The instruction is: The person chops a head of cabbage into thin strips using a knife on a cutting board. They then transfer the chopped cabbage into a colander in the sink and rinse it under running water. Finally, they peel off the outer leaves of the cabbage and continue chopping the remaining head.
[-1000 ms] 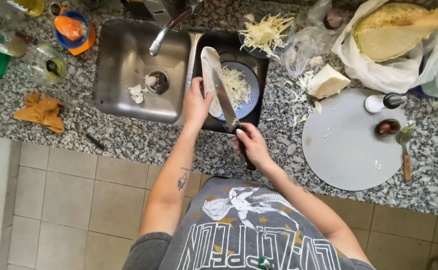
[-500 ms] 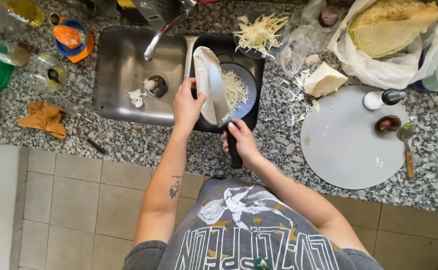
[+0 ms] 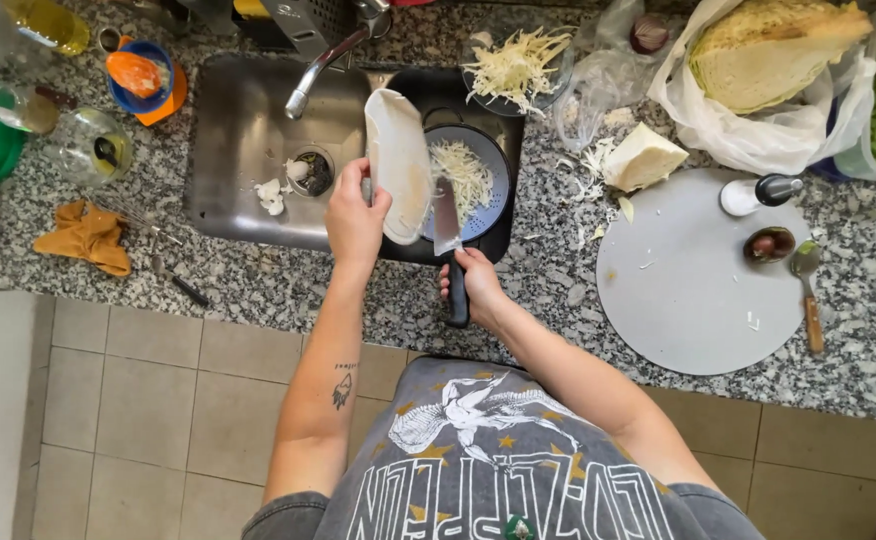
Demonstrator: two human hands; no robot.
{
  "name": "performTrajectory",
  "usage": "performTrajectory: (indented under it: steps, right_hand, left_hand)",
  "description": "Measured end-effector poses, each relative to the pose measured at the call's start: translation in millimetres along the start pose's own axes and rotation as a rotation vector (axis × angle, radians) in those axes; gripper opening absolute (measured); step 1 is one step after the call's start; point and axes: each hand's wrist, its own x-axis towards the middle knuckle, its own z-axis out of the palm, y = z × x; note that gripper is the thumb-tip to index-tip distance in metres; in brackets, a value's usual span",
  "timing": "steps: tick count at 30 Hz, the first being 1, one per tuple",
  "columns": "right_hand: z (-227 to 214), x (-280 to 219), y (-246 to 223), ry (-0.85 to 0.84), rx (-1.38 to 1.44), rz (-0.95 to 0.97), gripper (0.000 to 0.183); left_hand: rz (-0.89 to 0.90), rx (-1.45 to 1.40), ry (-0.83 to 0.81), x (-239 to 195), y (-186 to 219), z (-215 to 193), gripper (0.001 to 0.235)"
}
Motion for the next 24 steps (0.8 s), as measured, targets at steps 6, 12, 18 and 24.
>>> performTrajectory:
  steps: [6, 12, 18, 24]
  right_hand:
    - [30.6, -62.1, -26.1, -0.147, -0.015, -0.124, 0.017]
    - [19.1, -43.3, -12.6, -0.001, -0.129, -0.135, 0.019]
    - [33.0, -89.8, -12.0, -0.155, -0.589, -0.536, 0.021]
    - [31.1, -65.9, -21.2, 0.030, -0.923, -0.519, 0.027]
  left_hand:
    - [0.072, 0.032, 0.053, 0.1, -2.5, 9.8, 0.036]
    - [-0.029, -0.083, 0.072, 5.7, -1.1, -1.8, 0.035]
    - [0.010, -0.146, 0.202, 12.9, 5.2, 11.4, 0.031]
    - [-0.029, -0.334, 0.236, 22.8, -23.4, 13.1, 0.029]
